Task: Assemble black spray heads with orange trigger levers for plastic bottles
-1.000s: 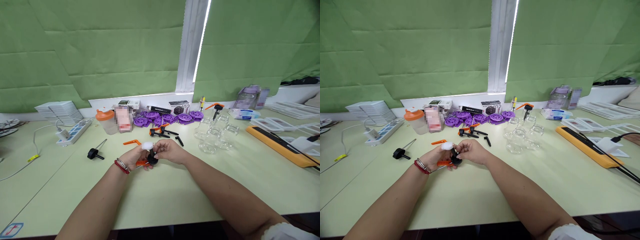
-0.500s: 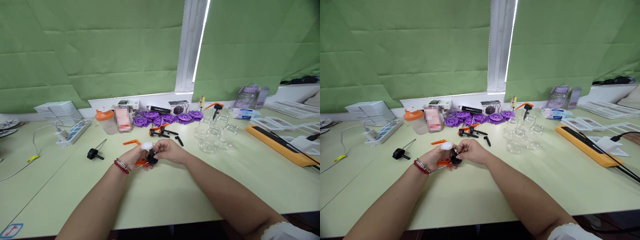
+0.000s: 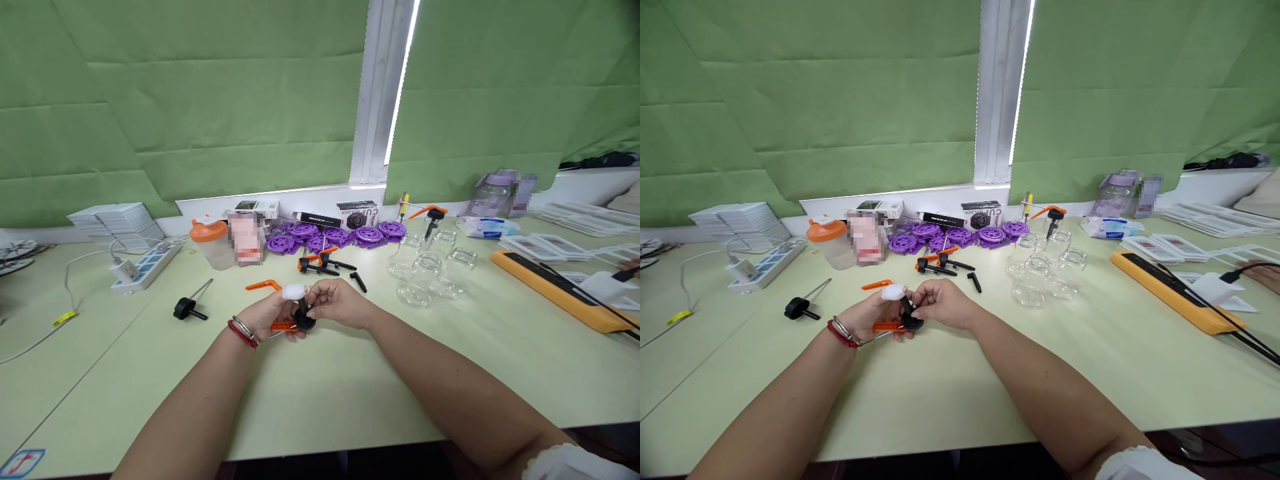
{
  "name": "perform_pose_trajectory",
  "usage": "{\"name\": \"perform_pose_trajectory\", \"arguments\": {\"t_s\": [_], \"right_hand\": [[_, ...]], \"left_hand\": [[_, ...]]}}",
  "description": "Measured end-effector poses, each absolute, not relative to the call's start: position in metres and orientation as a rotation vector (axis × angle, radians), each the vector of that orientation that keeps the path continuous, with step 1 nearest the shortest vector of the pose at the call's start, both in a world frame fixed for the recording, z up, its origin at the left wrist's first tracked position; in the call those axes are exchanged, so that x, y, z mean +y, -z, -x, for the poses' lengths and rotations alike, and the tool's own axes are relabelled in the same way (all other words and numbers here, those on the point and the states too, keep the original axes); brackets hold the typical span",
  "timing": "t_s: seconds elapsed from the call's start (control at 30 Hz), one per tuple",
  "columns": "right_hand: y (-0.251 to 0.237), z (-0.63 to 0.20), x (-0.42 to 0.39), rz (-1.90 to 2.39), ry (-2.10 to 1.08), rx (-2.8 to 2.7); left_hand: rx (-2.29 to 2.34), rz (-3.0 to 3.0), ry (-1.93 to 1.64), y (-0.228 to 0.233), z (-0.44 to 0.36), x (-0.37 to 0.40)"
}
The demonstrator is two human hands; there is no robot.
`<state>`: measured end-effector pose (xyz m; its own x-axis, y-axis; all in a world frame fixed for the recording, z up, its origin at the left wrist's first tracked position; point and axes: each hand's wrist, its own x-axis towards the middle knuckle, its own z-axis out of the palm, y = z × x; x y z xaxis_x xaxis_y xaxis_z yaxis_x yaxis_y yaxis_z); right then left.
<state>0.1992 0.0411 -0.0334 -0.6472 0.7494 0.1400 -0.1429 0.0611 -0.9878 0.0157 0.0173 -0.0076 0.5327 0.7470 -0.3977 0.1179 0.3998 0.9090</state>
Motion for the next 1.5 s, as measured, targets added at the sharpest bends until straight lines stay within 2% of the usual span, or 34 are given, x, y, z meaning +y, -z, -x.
{"name": "perform_pose_trajectory", "arguments": {"t_s": [0.47, 0.87, 1.0, 1.13, 1.3, 1.4, 1.5], "right_hand": [[0.032, -0.198, 0.04, 0.603, -1.673, -1.632], [0.03, -0.196, 0.037, 0.643, -1.627, -1.606], [0.029, -0.197, 0.039, 0.728, -1.587, -1.548], [0.028, -0.198, 0.039, 0.742, -1.772, -1.489], [0.03, -0.199, 0.04, 0.751, -1.796, -1.522], [0.03, -0.203, 0.048, 0.771, -1.639, -1.589], [0.029, -0.216, 0.062, 0.971, -1.106, -1.716]], "left_hand": [[0.934, -1.141, -0.473, 0.003, -0.018, 0.015], [1.053, -1.22, -0.599, -0.004, -0.018, 0.004], [1.216, -1.572, -0.82, -0.006, -0.019, 0.005], [1.401, -2.113, -1.101, 0.002, -0.028, 0.005], [1.474, -2.468, -1.007, 0.015, -0.038, 0.006], [1.496, -2.578, -0.982, 0.02, -0.039, 0.01], [1.619, -2.573, -1.057, 0.023, -0.033, 0.018]]}}
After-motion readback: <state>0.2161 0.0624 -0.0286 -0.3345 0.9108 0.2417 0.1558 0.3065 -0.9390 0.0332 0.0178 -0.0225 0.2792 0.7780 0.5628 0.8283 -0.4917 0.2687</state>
